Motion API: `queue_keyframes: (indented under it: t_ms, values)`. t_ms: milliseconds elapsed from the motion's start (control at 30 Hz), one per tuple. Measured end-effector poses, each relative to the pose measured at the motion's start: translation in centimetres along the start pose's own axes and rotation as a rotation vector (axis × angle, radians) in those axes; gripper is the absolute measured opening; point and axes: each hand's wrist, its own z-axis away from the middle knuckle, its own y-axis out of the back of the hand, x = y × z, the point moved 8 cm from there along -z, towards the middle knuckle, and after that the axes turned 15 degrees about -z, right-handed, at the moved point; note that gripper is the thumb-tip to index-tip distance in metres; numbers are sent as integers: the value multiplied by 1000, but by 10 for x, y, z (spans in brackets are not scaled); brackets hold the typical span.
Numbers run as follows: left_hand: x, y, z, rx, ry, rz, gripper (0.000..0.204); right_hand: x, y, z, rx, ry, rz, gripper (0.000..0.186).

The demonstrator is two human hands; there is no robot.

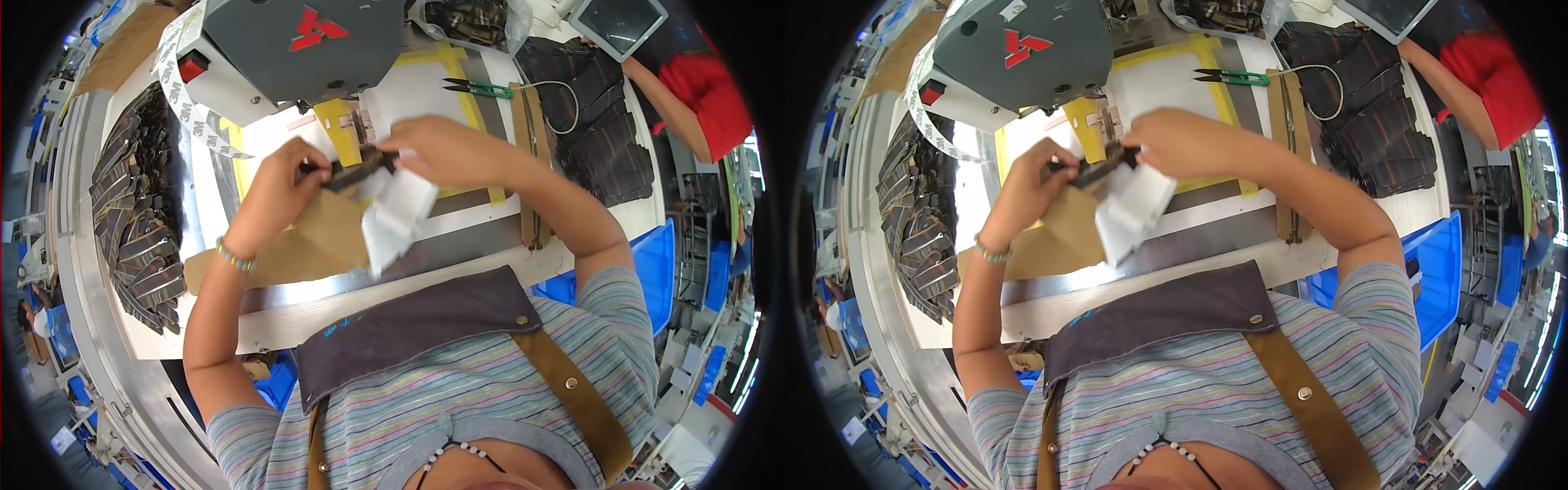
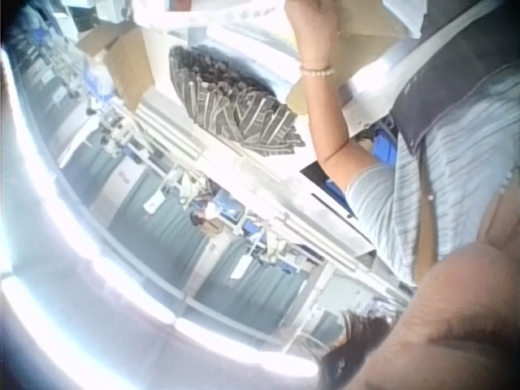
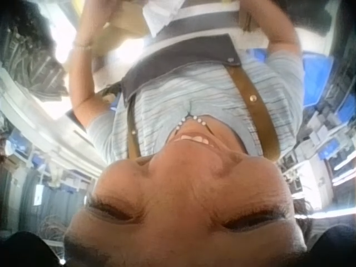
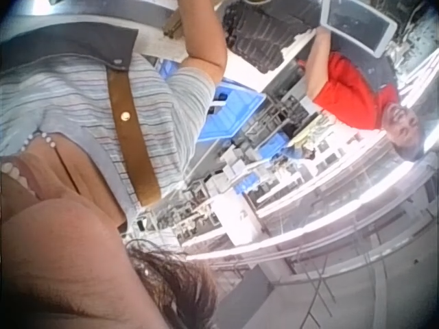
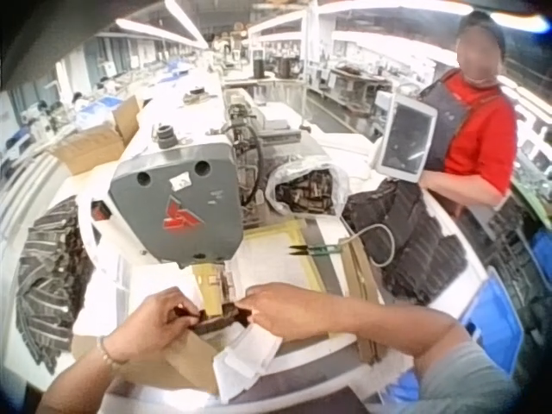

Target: Using an industrial sewing machine to assemble leather and fabric straps.

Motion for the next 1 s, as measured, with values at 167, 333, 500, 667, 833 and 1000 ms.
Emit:
queue_keyframes:
  t_ms: [167,333,500,667,833,1000]
  values:
    - [44,0,65,-71,-131,133,19,-27,-4,68,-240,32,-151,40]
    - [41,-2,69,-96,42,255,22,34,64,52,331,91,571,41]
    - [48,7,64,-6,21,307,22,87,81,46,421,-109,525,40]
    - [52,6,63,-32,10,354,23,62,90,41,428,-59,508,38]
    - [51,8,66,-43,23,397,23,47,91,54,230,-136,441,30]
    - [56,7,61,-43,-3,408,23,72,80,58,112,-357,61,28]
